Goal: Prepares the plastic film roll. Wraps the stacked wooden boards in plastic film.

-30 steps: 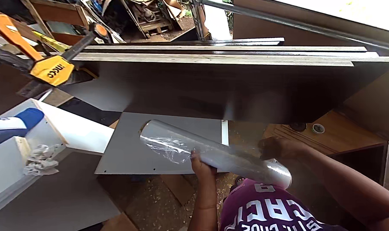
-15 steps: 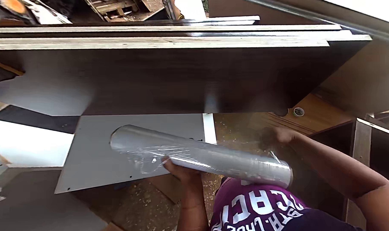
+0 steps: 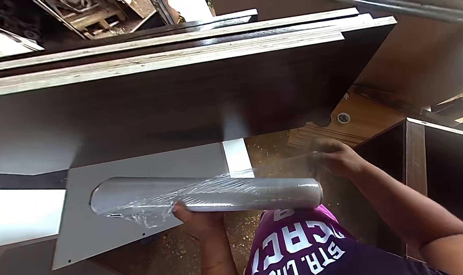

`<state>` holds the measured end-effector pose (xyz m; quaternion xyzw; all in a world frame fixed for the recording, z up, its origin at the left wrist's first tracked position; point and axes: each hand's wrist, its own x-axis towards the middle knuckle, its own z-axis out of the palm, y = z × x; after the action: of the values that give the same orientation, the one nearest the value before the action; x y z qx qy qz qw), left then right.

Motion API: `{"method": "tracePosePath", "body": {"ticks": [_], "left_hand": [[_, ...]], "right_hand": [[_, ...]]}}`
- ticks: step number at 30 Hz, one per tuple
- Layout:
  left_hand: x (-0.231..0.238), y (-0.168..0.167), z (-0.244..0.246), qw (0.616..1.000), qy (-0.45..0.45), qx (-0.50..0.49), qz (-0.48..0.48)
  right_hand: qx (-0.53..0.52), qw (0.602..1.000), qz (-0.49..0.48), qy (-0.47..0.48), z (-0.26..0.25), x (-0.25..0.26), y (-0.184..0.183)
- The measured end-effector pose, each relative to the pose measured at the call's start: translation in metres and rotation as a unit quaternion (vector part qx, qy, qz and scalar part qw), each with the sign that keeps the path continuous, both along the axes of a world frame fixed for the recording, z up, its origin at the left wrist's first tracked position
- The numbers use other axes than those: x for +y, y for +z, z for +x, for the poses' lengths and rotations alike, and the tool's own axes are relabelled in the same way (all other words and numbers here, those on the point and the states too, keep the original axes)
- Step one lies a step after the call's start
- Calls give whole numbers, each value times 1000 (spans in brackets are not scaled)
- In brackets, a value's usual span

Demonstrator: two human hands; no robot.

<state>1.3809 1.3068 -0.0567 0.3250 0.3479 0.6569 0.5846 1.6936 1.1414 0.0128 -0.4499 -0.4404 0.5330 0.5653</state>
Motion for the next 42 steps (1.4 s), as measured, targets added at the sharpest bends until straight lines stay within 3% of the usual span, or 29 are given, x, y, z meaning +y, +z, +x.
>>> {"method": "tracePosePath", "body": {"ticks": [3, 9, 13, 20, 25, 27, 32, 34, 36, 38, 42], "left_hand": [[-5, 9, 8, 998, 14, 20, -58], [-13, 29, 21, 995, 11, 24, -100], [-16, 33, 25, 992, 9, 12, -123], [4, 23, 7, 978, 100, 32, -179], [-21, 37, 28, 967, 118, 37, -221], [-38, 39, 44, 968, 108, 29, -225], [-66, 13, 73, 966, 67, 20, -248], [-73, 7, 86, 965, 57, -12, -258], [-76, 9, 100, 962, 66, -31, -264], [-73, 14, 107, 966, 71, -36, -247], [-65, 24, 113, 972, 80, -56, -212]], "right_hand": [[-58, 995, 57, -62, -13, -10, 16], [-232, 961, 145, -40, 2, -20, 48], [-211, 961, 166, -72, 1, -18, 54], [-161, 963, 202, -72, -24, 38, 37], [-140, 949, 263, -105, 7, 48, 34], [-133, 945, 293, -66, 32, 43, 35], [-34, 923, 330, 196, 89, 33, 39], [13, 917, 320, 239, 101, 33, 32], [-4, 930, 304, 207, 116, 29, 27], [-80, 942, 303, 117, 129, 23, 28], [-197, 934, 296, -36, 137, 13, 26]]}}
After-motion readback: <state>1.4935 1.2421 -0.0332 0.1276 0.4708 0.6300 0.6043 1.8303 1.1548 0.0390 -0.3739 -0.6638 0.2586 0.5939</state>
